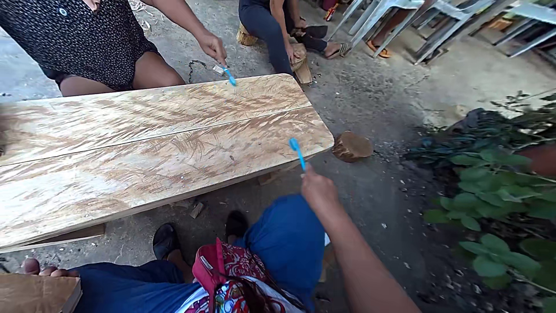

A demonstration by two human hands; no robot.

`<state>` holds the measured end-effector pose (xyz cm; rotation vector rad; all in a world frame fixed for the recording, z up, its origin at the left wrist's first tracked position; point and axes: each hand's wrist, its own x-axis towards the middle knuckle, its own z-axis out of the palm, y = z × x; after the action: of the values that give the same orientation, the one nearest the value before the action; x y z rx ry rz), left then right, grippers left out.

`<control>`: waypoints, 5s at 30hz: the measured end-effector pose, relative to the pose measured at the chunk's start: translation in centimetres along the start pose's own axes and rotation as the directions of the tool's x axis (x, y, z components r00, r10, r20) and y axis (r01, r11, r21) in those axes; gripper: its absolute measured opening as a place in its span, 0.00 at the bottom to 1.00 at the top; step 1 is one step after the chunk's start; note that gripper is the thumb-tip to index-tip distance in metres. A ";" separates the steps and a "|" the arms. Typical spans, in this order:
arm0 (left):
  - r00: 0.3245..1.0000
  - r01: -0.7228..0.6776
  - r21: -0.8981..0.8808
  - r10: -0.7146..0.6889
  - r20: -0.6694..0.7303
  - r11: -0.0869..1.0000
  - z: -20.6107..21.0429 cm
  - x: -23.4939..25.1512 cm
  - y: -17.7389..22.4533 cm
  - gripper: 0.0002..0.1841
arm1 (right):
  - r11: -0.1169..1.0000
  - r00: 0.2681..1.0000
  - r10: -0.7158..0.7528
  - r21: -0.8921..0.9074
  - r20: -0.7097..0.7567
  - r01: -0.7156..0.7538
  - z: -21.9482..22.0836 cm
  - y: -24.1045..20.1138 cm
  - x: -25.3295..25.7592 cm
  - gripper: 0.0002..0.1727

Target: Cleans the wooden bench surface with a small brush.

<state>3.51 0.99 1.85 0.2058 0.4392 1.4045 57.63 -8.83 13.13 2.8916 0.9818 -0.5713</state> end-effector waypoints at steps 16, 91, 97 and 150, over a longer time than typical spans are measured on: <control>0.993 -0.080 0.015 0.081 -0.081 0.997 -0.5 -0.7 0.0 0.36 | 0.883 0.881 -0.469 0.020 0.069 0.468 2.0 -15.7 -0.8 0.27; 0.890 -0.197 -0.017 0.171 -0.423 0.980 1.5 -3.1 0.6 0.42 | 0.203 0.231 -0.916 -0.118 0.327 0.972 6.6 -34.9 -12.7 0.26; 0.898 -0.194 0.029 0.190 -0.397 0.980 1.6 -3.3 0.1 0.40 | 0.489 0.502 -0.847 -0.117 0.173 0.865 5.4 -32.7 -9.2 0.28; 0.948 -0.145 0.122 0.173 -0.266 0.982 1.6 -0.5 -1.4 0.43 | 0.583 0.571 -0.811 0.089 0.125 0.808 7.2 -15.7 -12.3 0.26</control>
<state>5.37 0.44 2.83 0.1290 0.7392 1.5787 36.86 -4.54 12.07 2.1704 2.2845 -0.7992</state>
